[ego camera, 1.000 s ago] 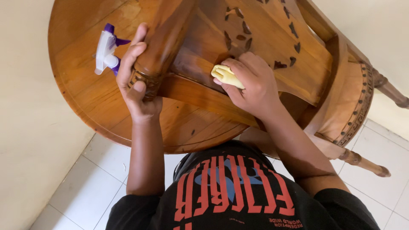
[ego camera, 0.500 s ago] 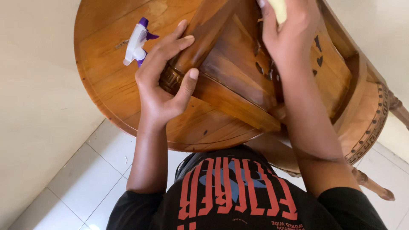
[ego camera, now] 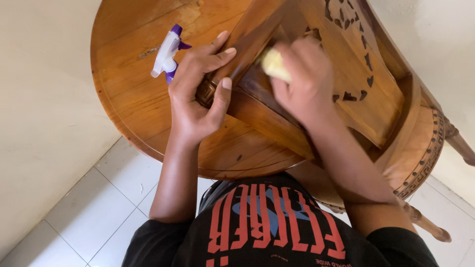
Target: The person wipes a round wooden table with a yellow cloth and a purple spray bottle. They then lift a wooden chair, place it on the table, and wipe the chair's backrest and legs with the cloth.
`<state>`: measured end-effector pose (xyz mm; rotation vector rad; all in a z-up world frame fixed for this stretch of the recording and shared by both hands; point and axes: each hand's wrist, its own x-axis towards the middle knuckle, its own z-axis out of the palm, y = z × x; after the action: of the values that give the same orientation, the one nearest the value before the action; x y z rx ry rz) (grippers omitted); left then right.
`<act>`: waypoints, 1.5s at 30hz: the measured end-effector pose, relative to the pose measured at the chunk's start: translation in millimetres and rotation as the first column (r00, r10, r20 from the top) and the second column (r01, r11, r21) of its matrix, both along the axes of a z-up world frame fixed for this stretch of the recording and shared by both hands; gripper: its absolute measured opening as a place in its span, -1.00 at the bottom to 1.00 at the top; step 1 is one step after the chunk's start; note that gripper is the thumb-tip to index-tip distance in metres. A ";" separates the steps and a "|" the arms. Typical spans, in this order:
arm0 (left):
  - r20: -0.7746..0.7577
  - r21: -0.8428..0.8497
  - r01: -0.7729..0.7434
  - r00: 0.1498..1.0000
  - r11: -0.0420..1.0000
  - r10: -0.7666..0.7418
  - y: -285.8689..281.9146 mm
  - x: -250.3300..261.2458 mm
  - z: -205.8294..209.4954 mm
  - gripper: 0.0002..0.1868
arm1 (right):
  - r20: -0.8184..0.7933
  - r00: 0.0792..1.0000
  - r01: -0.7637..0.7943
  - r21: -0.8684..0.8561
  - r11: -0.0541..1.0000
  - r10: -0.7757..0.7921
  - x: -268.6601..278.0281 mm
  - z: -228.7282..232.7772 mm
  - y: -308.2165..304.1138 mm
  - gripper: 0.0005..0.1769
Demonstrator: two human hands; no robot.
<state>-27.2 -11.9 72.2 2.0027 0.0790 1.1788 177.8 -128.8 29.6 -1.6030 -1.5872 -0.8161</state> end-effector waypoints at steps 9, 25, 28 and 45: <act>-0.014 0.030 -0.014 1.000 0.999 0.014 1.3 -1.6 -3.3 -0.83 | -0.122 0.992 0.026 0.088 0.996 -0.015 36.2 17.2 -2.3 -0.83; -0.010 -0.035 0.057 0.998 0.998 -0.057 3.9 -0.4 -0.4 -0.79 | -0.008 0.999 -0.052 0.022 0.998 0.052 -31.4 -4.4 -0.8 -0.80; -0.026 -0.018 0.061 0.998 0.998 -0.061 3.9 -3.1 0.5 -0.77 | 0.042 0.999 0.018 0.051 0.999 -0.020 -3.7 -4.0 5.1 -0.81; -0.139 0.073 -0.020 0.990 0.997 0.030 -4.5 -9.1 25.2 -0.88 | -0.061 0.997 -0.048 0.019 0.999 0.050 -42.0 -3.3 -7.6 -0.86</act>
<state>-36.3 -16.3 97.4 2.1513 0.1350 1.0693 135.8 -136.4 26.3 -1.5561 -1.5653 -0.7458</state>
